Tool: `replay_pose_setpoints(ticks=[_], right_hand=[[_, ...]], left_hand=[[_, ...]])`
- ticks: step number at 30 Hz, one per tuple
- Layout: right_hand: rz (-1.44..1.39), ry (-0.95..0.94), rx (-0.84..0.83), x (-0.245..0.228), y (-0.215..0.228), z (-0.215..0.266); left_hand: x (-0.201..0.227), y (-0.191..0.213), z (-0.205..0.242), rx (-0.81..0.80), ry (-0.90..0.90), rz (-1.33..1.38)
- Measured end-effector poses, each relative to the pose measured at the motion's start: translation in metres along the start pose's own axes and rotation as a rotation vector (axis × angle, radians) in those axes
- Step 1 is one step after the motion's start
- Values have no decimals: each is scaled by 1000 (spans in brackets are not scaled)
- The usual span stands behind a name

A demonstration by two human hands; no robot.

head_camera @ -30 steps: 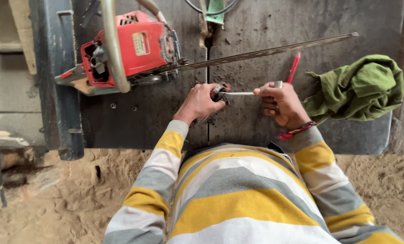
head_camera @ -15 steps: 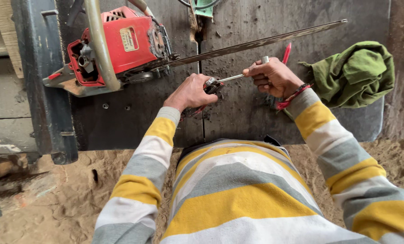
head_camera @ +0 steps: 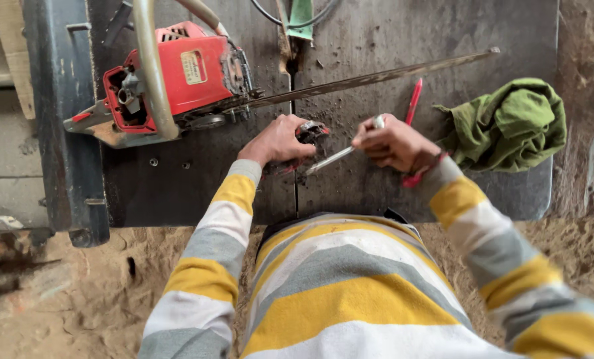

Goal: The person removes plastic casing components from a red chainsaw, cleans the internal machinery and parts with a brush and a thin metal tool, and then wipes the tool clean with a green cloth.

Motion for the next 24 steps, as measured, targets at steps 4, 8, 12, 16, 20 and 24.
replay_pose_setpoints(ticks=[4, 8, 12, 16, 20, 24], right_hand=[[33, 386, 199, -26, -21, 28], [396, 608, 400, -54, -25, 62], [886, 911, 385, -61, -58, 88], [1099, 994, 369, -60, -85, 83], [1220, 1040, 371, -64, -93, 74], [1288, 1042, 354, -69, -92, 64]], left_hand=[[-5, 5, 4, 32, 132, 21], [2, 10, 10, 130, 236, -205], [7, 10, 6, 67, 318, -324], [4, 12, 0, 6, 324, -365], [-1, 17, -5, -22, 287, -400], [-3, 20, -4, -65, 282, -405]])
Point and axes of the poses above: each hand's wrist, its own z-axis away from the middle knuckle, its own y-axis out of the back of the hand, x = y × z, the point moved 5 cm from there along -z, towards the middle knuckle, and after that the axes turned 7 degrees about -y, right-handed, at the moved point
